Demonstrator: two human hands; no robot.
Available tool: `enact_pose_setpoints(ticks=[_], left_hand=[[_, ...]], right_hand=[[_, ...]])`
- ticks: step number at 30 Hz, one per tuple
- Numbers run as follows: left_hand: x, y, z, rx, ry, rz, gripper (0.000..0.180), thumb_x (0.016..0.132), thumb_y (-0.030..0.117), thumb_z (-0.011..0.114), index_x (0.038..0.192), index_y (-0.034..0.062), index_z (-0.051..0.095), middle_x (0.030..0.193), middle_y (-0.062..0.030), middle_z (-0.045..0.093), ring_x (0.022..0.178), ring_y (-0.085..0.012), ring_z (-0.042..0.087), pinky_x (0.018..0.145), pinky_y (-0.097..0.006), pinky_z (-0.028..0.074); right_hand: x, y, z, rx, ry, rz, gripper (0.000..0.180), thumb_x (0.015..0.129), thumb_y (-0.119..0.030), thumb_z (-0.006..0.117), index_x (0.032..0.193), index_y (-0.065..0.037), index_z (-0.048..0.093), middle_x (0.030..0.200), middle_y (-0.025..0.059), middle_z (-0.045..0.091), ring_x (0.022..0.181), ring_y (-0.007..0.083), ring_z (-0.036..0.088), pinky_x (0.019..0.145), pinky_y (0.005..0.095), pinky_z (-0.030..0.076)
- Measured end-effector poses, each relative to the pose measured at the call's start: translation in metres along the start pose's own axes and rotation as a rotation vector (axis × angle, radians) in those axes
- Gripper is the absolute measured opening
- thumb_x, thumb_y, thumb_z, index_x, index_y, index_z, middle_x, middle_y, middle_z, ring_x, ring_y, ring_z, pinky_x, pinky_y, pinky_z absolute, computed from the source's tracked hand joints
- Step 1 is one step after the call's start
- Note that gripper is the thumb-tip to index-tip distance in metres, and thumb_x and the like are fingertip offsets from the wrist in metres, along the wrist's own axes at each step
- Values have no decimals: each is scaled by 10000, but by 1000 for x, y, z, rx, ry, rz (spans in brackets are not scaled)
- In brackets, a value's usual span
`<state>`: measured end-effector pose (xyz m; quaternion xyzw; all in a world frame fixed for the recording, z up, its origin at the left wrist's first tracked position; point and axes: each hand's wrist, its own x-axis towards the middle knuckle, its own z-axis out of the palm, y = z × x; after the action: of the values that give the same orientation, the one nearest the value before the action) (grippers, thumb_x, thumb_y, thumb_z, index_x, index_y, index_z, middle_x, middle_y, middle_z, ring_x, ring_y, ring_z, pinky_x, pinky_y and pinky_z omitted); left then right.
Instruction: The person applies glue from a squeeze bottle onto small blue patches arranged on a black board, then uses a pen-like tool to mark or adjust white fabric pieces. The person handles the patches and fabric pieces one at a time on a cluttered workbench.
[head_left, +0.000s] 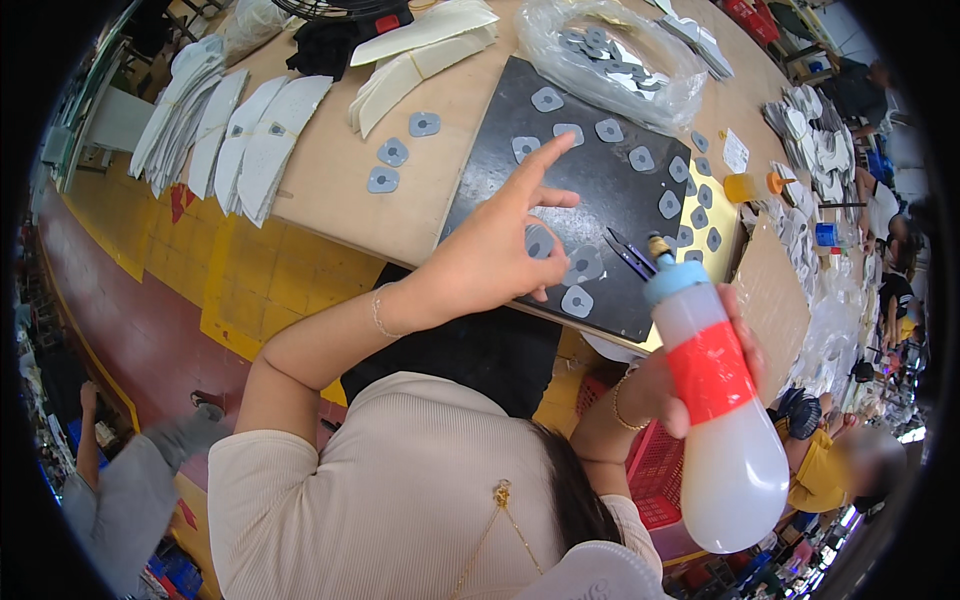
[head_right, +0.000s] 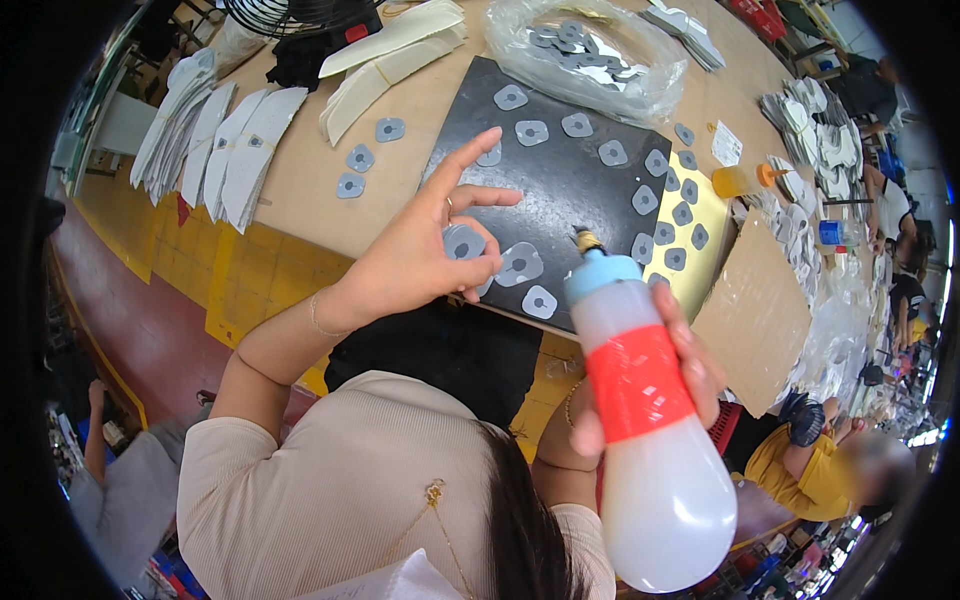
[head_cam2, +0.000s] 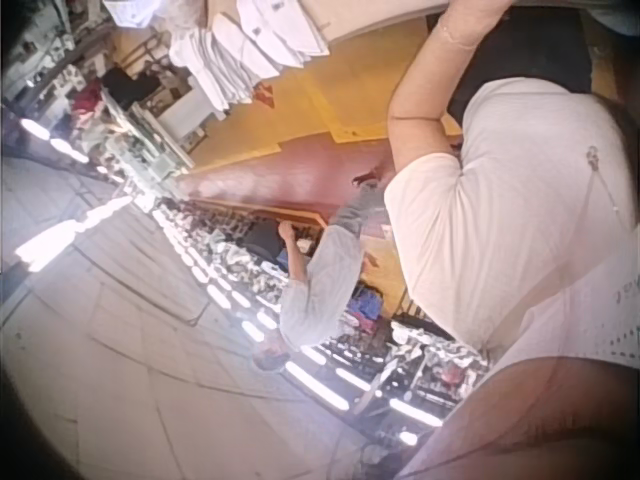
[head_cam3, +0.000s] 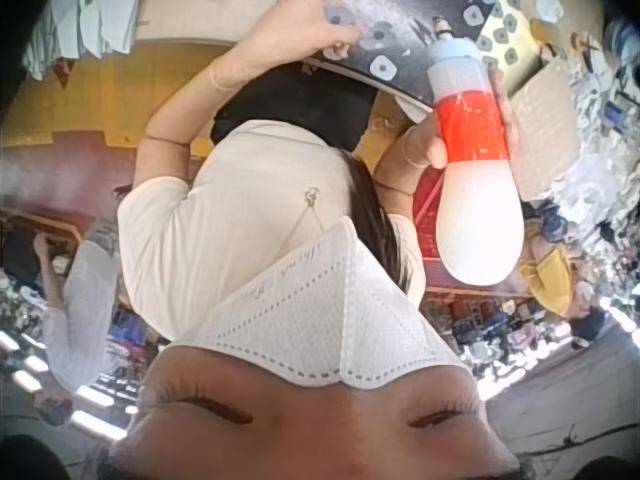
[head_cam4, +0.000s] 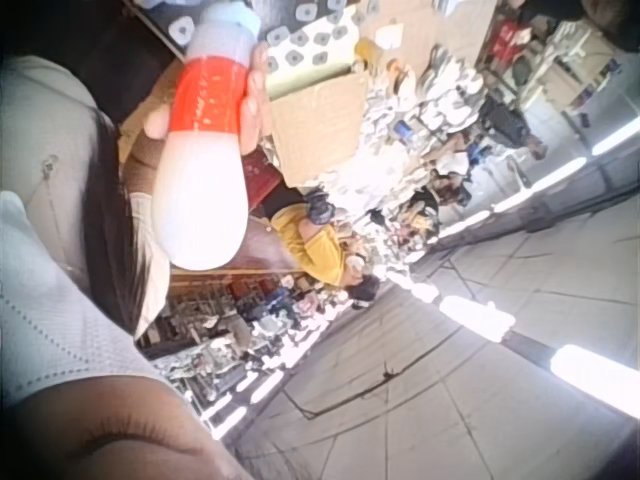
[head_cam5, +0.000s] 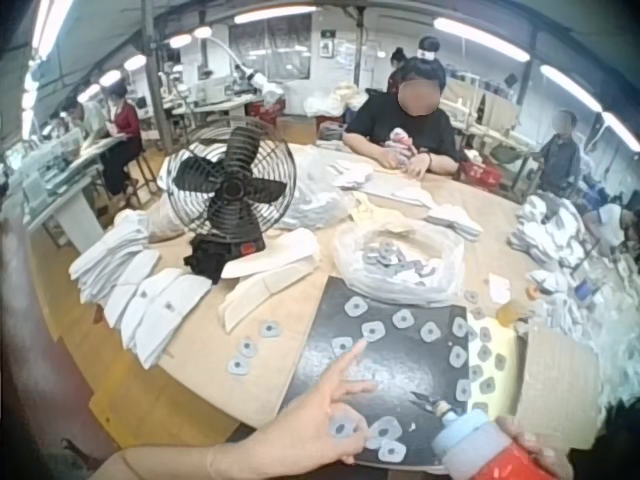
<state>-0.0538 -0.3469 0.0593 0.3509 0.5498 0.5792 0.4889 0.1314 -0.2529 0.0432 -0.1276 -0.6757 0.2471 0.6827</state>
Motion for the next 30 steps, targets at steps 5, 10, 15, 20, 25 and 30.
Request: enact_pose_setpoints(ticks=[5, 10, 15, 20, 25, 30], left_hand=[[13, -9, -13, -91, 21, -20, 877, 749, -78, 638, 1469, 116, 177, 1195, -190, 525, 764, -113, 588, 568, -237, 549], [45, -14, -45, -3, 196, 3, 834, 737, -81, 643, 1440, 61, 218, 1000, -143, 596, 692, -130, 606, 546, -236, 543], [112, -50, -91, 200, 394, 71, 821, 733, -53, 667, 1429, 56, 245, 886, -108, 600, 620, -141, 604, 526, -242, 535], [119, -47, -98, 581, 551, 72, 764, 744, 63, 739, 1386, 44, 327, 1006, -127, 570, 686, -159, 614, 542, -294, 547], [89, -48, -121, -475, 374, -90, 551, 851, 25, 613, 1322, -57, 339, 1175, -229, 487, 1043, -282, 569, 846, -343, 547], [31, -39, -95, -737, 64, -165, 471, 899, -71, 475, 1329, -88, 284, 1331, -325, 361, 1276, -394, 408, 1022, -361, 472]], right_hand=[[5, 0, -10, 93, 71, 102, 938, 657, -728, 623, 1180, 18, 402, 1024, 176, 523, 967, 369, 614, 858, 518, 544], [1, -4, -10, 141, -44, 134, 936, 662, -713, 636, 1175, 39, 416, 1018, 177, 534, 929, 385, 640, 851, 485, 549], [-2, -2, -13, 180, -39, 136, 936, 663, -710, 646, 1180, 36, 418, 1020, 184, 536, 925, 395, 644, 849, 471, 548], [-1, -3, -20, 136, -47, 138, 935, 665, -708, 652, 1180, 36, 418, 1017, 187, 538, 933, 386, 644, 856, 469, 544], [-2, -5, -23, 142, 32, 198, 941, 664, -705, 650, 1171, 53, 421, 1029, 202, 547, 955, 380, 637, 862, 489, 540], [-1, 1, -24, 182, 61, 188, 946, 648, -699, 654, 1160, 64, 430, 1027, 213, 559, 916, 399, 644, 852, 524, 541]])
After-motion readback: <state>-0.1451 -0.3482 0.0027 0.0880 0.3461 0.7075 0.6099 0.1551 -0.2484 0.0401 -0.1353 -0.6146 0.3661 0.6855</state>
